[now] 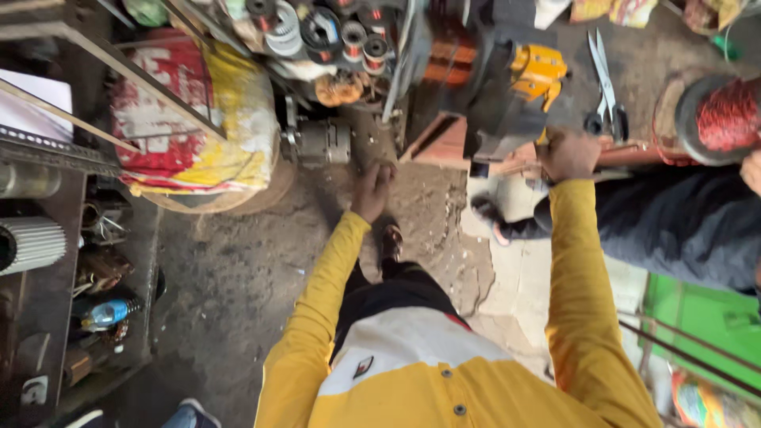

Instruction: The person operates a wire winding machine to wrap copper wire around a cylindrical core. They use a yellow tool to guide the wire and periodically stop to tie off the wire with a white string using scissors. The task involves repetitive winding and securing actions.

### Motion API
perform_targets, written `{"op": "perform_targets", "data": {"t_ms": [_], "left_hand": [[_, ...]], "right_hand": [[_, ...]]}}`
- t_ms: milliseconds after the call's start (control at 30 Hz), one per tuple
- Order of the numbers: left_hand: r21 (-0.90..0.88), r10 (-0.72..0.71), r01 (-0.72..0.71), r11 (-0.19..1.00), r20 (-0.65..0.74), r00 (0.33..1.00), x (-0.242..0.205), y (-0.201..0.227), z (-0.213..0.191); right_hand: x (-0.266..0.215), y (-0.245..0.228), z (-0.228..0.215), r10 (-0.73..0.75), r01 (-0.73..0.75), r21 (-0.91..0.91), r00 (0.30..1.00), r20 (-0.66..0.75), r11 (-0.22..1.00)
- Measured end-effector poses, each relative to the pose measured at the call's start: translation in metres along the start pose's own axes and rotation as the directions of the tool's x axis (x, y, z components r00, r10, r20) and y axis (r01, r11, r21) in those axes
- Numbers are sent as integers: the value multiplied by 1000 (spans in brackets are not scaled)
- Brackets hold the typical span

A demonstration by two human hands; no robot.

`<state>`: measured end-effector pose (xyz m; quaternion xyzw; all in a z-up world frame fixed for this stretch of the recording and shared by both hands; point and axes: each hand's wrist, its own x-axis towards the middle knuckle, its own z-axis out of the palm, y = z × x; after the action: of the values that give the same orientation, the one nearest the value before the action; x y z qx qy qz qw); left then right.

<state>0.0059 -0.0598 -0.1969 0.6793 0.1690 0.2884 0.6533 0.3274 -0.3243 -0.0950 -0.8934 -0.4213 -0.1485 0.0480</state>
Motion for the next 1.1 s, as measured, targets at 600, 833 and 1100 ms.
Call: {"op": "perform_targets", "data": {"t_ms": [600, 833, 1100], "left_hand": [[-17, -60, 61, 998, 59, 996, 24, 26, -2], [8, -113, 112, 994, 83, 990, 31, 51, -4], [156, -104, 90, 984, 85, 991, 30, 59, -5]], "right_hand": [[18, -26, -109, -63, 72, 9, 918, -391, 997], [76, 17, -102, -3, 7, 9, 912, -409, 1000], [136, 67, -42, -12, 4, -23, 936, -352, 1000]]}}
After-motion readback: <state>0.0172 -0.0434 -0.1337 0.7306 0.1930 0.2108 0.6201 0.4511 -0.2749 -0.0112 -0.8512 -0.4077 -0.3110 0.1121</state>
